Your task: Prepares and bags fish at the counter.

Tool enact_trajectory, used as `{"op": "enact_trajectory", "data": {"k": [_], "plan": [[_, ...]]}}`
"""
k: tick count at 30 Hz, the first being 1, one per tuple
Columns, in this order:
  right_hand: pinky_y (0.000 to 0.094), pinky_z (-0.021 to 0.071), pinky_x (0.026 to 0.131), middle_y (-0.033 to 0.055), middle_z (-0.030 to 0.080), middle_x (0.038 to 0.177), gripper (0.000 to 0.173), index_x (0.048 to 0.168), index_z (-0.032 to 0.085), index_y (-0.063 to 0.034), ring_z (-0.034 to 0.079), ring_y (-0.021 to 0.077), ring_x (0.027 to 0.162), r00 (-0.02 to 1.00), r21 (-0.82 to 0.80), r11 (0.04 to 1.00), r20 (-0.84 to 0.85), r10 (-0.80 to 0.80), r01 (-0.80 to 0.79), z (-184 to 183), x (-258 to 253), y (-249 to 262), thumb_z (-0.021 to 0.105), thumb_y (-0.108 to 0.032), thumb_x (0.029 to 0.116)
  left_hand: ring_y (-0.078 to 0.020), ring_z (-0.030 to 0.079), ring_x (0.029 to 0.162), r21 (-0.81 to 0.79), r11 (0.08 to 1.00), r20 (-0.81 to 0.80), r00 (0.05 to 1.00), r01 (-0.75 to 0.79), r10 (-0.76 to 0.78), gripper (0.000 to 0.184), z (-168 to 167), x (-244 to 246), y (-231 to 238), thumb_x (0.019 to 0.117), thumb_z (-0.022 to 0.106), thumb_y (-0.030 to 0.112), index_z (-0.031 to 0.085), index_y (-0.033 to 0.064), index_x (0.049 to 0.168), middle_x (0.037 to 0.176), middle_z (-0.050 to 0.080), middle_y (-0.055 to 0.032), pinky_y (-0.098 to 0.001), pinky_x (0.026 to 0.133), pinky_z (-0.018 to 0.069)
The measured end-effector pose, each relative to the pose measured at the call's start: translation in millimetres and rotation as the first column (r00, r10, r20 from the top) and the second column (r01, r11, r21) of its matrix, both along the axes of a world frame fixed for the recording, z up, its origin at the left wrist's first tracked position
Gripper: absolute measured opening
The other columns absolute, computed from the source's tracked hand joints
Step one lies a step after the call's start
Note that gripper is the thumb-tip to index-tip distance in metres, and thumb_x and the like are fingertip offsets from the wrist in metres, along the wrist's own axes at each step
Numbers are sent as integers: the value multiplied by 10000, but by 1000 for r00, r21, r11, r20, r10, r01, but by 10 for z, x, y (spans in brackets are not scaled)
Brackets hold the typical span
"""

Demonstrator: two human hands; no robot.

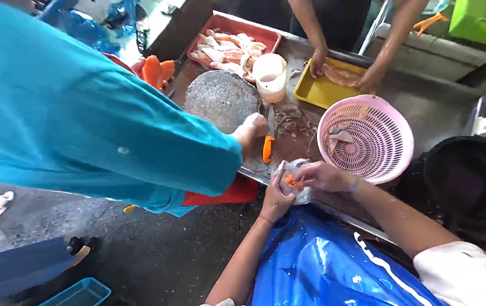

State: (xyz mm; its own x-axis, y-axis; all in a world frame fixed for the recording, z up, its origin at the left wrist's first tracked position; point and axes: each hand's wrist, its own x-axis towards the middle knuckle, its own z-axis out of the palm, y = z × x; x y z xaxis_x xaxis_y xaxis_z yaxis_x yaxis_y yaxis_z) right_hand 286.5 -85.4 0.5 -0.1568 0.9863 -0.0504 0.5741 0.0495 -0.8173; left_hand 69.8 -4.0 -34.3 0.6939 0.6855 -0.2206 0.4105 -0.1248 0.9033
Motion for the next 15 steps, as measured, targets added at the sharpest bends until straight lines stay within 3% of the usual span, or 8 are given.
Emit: {"op": "enact_trajectory", "data": {"k": [1,3,4,6,8,9,12,15], "plan": [[390,622,872,65,727,1100,192,1115,742,-85,711,168,962,998,75,996,-37,-49,52,128,212,-63,680,-61,934,-159,663,1080,1,1000,1,1000,0,0,1009,-6,-8,-5,693,780,109,370,259,1603,1514,524,-37,-411,861,590],[452,605,891,111,741,1068,180,1082,753,-49,717,232,969,956,148,962,150,-251,229,129,729,-72,676,-65,919,-162,647,1161,8,1000,-18,1000,5,-4,972,-13,-30,-22,704,782,124,391,222,1588,1525,520,-49,-414,929,578],[521,581,936,161,728,1114,210,1124,744,-44,710,305,1029,882,68,933,308,-356,353,52,952,-36,692,-91,925,-168,648,1157,11,1000,-28,1000,4,-3,953,-18,-34,-37,704,783,129,406,196,1577,1494,541,-67,-412,934,577],[646,487,1034,264,621,1329,429,1317,657,-53,611,443,1224,710,-151,775,534,-459,614,-180,1218,101,725,-246,940,-167,654,1133,3,1000,-38,999,2,-1,940,-21,-16,-61,699,774,117,416,170,1567,1463,565,-86,-395,923,577],[723,419,1053,351,503,1445,658,1440,552,-23,514,541,1312,627,-280,610,614,-479,741,-396,1276,260,733,-402,934,-165,654,1151,-11,1000,-41,999,-3,3,940,-28,15,-82,697,764,114,411,141,1567,1444,576,-107,-378,944,574],[734,410,1052,356,490,1465,692,1461,531,-15,503,553,1324,609,-294,583,639,-469,757,-468,1238,332,723,-421,934,-170,657,1139,-21,1000,-40,999,-13,12,931,-34,26,-89,695,758,111,415,124,1561,1433,581,-122,-379,938,572],[738,441,1008,382,402,1516,662,1510,469,-21,492,586,1309,624,-300,636,686,-374,711,-618,1098,423,664,-338,963,-168,669,1104,-75,996,-44,998,-48,45,896,-23,22,-90,701,758,89,441,137,1538,1398,602,-108,-384,924,579],[706,497,960,334,607,1315,426,1318,647,-39,605,532,1196,670,-238,752,660,-340,615,-751,1146,345,702,-218,934,-170,669,1102,-66,996,-36,997,-64,62,877,-1,11,-80,703,751,88,465,160,1529,1398,607,-94,-400,906,585]]}}
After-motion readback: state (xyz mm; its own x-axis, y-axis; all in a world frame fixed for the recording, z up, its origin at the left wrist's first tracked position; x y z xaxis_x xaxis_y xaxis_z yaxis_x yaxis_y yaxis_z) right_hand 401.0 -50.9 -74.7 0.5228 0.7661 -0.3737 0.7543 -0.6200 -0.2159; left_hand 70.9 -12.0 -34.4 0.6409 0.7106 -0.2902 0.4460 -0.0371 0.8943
